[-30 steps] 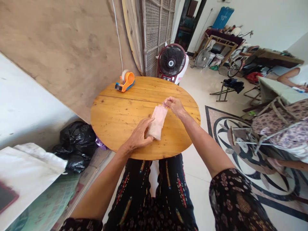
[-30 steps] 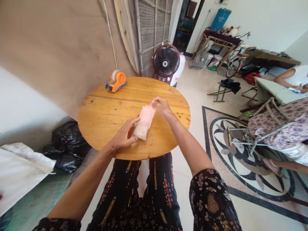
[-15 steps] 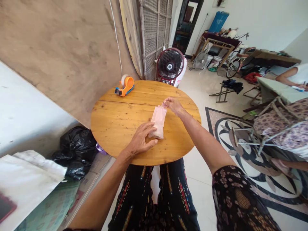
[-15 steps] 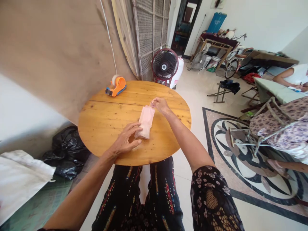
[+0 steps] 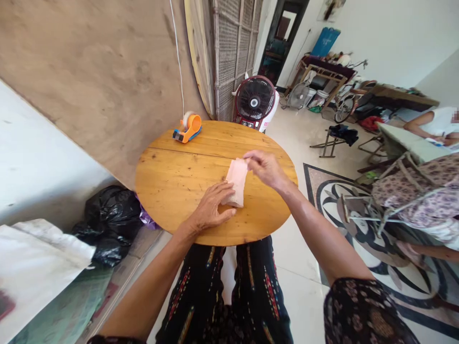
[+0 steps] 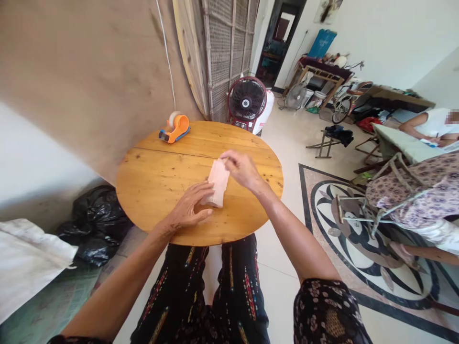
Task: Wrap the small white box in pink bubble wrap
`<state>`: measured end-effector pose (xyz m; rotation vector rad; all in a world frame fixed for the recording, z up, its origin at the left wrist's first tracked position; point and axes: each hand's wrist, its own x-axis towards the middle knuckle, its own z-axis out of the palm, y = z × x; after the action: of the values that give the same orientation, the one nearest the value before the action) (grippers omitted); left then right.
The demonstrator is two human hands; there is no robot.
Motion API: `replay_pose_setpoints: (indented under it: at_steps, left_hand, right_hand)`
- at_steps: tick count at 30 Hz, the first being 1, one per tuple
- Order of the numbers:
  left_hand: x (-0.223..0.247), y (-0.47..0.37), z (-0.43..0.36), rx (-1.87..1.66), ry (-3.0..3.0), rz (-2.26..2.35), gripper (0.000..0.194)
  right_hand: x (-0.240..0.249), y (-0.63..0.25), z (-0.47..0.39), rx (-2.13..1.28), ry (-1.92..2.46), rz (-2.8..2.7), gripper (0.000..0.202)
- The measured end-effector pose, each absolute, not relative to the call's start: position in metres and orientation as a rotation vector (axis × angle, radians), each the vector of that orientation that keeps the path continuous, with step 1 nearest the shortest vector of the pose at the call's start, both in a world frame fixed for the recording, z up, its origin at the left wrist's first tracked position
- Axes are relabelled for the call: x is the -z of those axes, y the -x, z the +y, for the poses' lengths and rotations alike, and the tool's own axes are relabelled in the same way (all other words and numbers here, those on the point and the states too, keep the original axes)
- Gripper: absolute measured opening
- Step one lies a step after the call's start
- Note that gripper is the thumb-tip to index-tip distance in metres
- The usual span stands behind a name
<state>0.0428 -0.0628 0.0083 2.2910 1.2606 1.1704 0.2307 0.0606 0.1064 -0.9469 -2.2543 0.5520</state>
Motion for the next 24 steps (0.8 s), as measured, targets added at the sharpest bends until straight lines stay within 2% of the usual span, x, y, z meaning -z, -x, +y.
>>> replay_pose_setpoints:
  at_steps: [5,8,11,15,21,24]
  left_hand:
    - [-0.007,-0.042,-0.060,-1.149,-2.325,1.196,0.052]
    - [-0.006,-0.042,-0.060,-1.167,-2.300,1.175,0.051]
    - [-0.005,-0.042,-0.062,-1.197,-2.243,1.215,0.057]
    - [-0.003,-0.043,-0.063,-1.203,-2.197,1.281,0.065]
    - [-0.004,-0.043,-0.061,-1.240,-2.199,1.274,0.053]
    - [-0.007,-0.043,-0.061,-1.258,-2.164,1.249,0.045]
  right_hand:
    - [-0.111,-0.198,0.030,-0.157,1.093,-3.006,0.039]
    - [-0.108,-0.190,0.031,0.055,1.170,-3.084,0.042]
    - [-0.103,-0.201,0.036,0.140,1.289,-2.923,0.039]
    - [-0.090,-0.235,0.041,-0.084,1.360,-2.597,0.029]
    - [-0.038,-0.277,0.051,-0.845,1.255,-1.996,0.023]
    - [-0.018,-0.281,0.052,-1.011,1.229,-1.815,0.022]
